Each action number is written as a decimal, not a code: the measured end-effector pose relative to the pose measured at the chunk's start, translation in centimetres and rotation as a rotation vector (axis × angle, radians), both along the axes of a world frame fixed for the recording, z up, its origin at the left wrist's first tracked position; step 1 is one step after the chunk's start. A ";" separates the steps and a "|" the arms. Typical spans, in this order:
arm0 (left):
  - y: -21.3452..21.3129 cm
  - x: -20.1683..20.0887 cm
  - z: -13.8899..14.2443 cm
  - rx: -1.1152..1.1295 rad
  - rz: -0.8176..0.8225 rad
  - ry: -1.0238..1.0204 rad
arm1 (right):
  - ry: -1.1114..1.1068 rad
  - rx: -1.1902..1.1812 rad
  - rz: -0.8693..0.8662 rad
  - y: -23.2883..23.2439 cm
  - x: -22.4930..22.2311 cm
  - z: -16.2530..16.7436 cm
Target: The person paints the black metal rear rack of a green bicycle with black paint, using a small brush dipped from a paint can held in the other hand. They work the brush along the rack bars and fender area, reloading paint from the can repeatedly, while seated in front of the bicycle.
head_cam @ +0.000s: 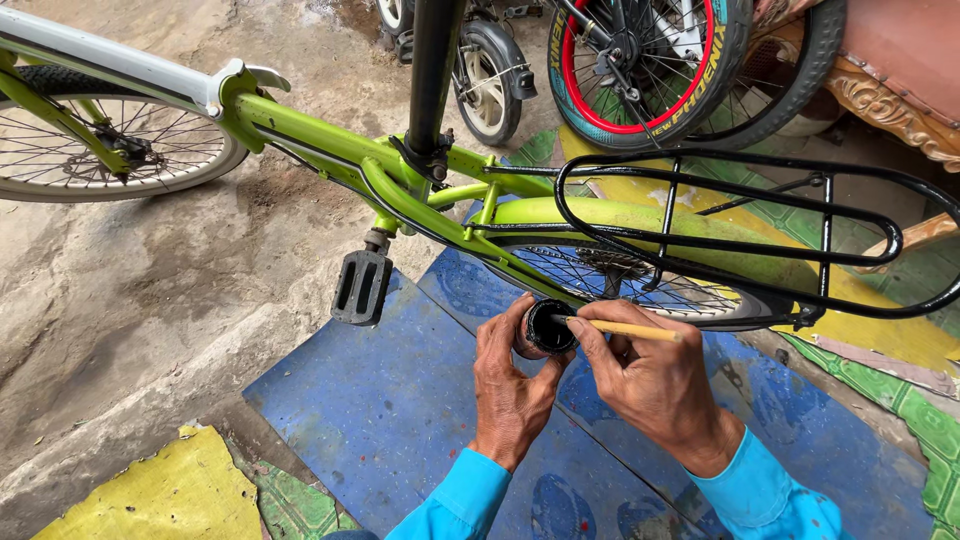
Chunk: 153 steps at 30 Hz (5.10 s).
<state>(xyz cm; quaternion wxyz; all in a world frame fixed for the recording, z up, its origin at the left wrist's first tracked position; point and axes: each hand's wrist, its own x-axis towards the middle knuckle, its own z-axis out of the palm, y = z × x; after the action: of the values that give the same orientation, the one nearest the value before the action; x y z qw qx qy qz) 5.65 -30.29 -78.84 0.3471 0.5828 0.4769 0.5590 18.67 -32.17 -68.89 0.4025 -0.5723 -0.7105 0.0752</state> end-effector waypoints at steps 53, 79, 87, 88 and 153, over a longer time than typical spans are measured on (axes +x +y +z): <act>1.7 -4.5 1.9 -0.236 0.248 0.022 | 0.237 0.076 0.019 -2.3 -0.6 -1.3; 4.8 -10.5 3.1 -0.217 0.323 0.029 | 0.138 0.284 0.021 5.7 -8.5 -9.0; 5.2 -10.6 2.7 -0.251 0.314 0.035 | 0.123 0.339 -0.015 4.8 -8.4 -9.1; 5.3 -10.6 2.7 -0.264 0.312 0.037 | 0.121 0.340 -0.004 4.9 -8.5 -9.1; 4.5 -7.3 2.7 -0.199 0.242 0.011 | 0.235 0.502 -0.225 0.3 -2.9 -8.8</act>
<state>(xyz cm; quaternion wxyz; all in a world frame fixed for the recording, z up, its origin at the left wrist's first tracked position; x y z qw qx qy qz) -1.67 -25.76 -76.15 0.3306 0.4869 0.5988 0.5433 15.76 -31.91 -77.67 0.6167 -0.5175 -0.5875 -0.0820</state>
